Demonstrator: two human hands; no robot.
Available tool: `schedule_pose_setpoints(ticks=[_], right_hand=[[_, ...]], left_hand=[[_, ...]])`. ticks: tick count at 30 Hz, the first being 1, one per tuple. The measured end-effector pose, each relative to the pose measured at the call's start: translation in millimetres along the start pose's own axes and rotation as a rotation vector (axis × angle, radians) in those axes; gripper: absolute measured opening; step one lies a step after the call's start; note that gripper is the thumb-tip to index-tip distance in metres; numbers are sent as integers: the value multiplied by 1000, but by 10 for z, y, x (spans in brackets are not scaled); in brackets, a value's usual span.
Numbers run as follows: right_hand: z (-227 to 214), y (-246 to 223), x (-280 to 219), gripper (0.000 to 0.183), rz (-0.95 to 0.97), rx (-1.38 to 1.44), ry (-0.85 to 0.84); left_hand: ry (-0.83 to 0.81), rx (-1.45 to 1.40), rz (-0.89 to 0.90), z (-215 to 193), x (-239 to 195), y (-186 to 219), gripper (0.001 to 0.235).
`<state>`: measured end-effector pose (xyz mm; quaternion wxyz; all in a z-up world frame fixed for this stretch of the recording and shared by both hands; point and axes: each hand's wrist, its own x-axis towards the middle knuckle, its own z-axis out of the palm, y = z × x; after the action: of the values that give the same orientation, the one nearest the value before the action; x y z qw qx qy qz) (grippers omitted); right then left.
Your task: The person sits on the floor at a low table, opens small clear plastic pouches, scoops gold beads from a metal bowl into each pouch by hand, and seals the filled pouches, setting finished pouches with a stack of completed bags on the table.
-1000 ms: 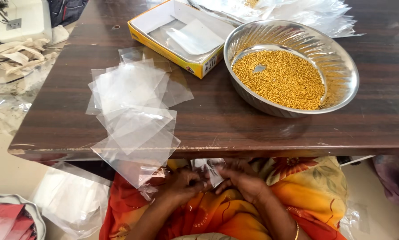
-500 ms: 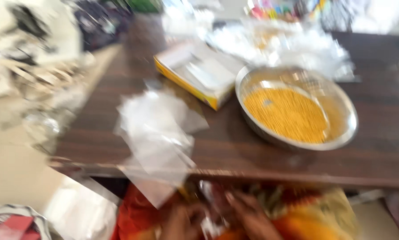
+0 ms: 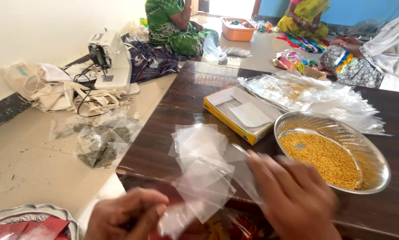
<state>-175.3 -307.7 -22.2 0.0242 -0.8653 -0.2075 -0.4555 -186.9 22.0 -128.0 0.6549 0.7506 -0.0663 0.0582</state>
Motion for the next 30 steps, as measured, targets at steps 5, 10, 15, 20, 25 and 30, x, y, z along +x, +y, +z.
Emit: schedule_pose_setpoints(ticks=[5, 10, 15, 20, 25, 30], right_hand=[[329, -250, 524, 58, -300, 109, -438], [658, -185, 109, 92, -387, 229, -364], [562, -132, 161, 81, -336, 195, -443], [392, -127, 406, 34, 88, 617, -307], [553, 46, 739, 30, 728, 1043, -366], [663, 76, 921, 30, 874, 1123, -589]], left_hand=[[94, 15, -10, -127, 273, 27, 13], [75, 58, -20, -407, 252, -400, 11], [71, -19, -45, -487, 263, -221, 14], [-6, 81, 58, -423, 355, -135, 10], [-210, 15, 140, -122, 689, 893, 11], [-252, 374, 223, 302, 1226, 1199, 25]])
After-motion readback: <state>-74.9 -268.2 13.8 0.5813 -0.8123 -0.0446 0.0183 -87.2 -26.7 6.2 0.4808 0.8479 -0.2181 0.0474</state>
